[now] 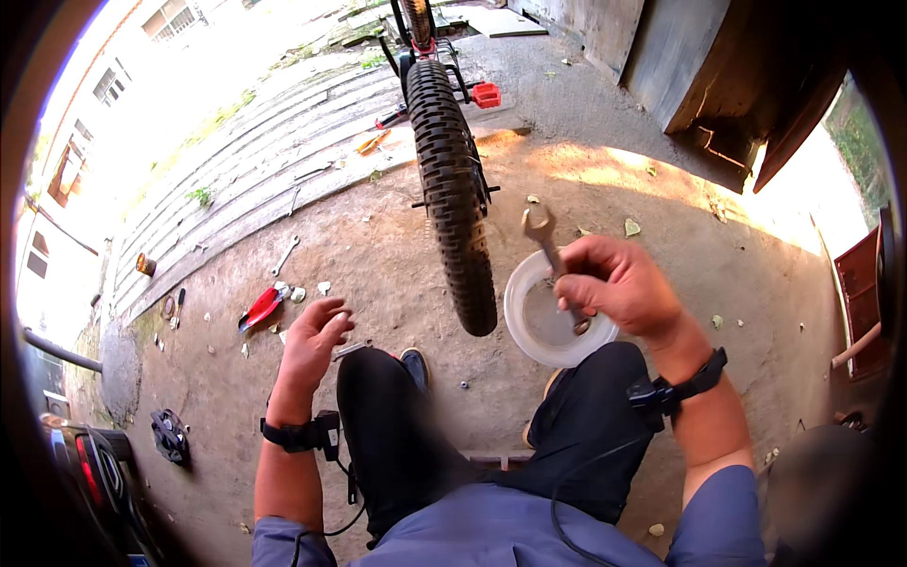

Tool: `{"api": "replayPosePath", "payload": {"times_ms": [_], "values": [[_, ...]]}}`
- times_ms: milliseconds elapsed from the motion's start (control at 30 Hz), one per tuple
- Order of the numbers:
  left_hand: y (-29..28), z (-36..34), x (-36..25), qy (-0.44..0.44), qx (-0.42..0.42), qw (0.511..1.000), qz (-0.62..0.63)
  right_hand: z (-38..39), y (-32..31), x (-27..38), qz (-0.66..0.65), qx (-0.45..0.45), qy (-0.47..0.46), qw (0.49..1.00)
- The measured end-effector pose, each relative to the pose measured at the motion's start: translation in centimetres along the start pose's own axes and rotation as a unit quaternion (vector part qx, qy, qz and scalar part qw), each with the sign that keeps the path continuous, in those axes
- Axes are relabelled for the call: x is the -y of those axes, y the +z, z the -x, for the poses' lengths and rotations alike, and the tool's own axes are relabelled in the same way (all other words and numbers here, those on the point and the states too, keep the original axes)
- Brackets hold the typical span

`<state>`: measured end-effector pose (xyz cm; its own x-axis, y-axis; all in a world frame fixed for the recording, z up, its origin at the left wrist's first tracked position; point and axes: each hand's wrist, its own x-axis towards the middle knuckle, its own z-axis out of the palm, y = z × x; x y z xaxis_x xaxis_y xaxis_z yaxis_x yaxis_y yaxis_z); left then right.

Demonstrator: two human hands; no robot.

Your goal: The person uses a screwdriver to remove training wheels from a bicycle, then uses a wrench to remove a pedal. The person places the removed parts on the ground and continues to work on the bicycle.

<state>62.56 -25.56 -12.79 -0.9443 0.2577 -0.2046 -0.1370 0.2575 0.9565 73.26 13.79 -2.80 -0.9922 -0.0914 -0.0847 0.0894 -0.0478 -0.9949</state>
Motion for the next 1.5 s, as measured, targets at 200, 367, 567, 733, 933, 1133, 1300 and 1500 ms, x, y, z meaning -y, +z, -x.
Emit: {"api": "replayPosePath", "payload": {"times_ms": [200,367,567,733,933,1133,1300,1500], "values": [[6.1,8.0,-6.5,0.039,0.328,0.928,0.174,2.1,9.1,0.6,-0.073,0.109,-0.026,0.991],[9.5,10.8,-4.9,0.074,0.396,0.885,0.232,2.3,14.7,0.0,-0.082,0.12,-0.002,0.989],[8.7,9.1,-2.6,0.078,0.328,0.91,0.244,1.2,15.2,-0.8,0.099,0.008,-0.102,0.99],[6.4,0.8,-3.5,0.062,0.126,0.949,0.283,-2.9,8.1,-4.4,0.074,-0.213,-0.181,0.957],[6.8,-10.0,-3.7,0.006,-0.028,0.951,0.307,-8.7,8.2,-6.5,0.016,-0.11,-0.111,0.988],[9.2,-14.7,-0.7,-0.078,-0.078,0.948,0.299,-9.6,7.0,-6.6,0.035,-0.021,-0.06,0.997],[10.9,-16.9,1.1,-0.099,-0.106,0.951,0.272,-9.7,6.2,-7.1,0.049,-0.02,-0.055,0.997],[12.3,-18.4,1.7,-0.125,-0.083,0.939,0.309,-10.1,5.4,-6.9,0.024,-0.016,-0.068,0.997]]}}
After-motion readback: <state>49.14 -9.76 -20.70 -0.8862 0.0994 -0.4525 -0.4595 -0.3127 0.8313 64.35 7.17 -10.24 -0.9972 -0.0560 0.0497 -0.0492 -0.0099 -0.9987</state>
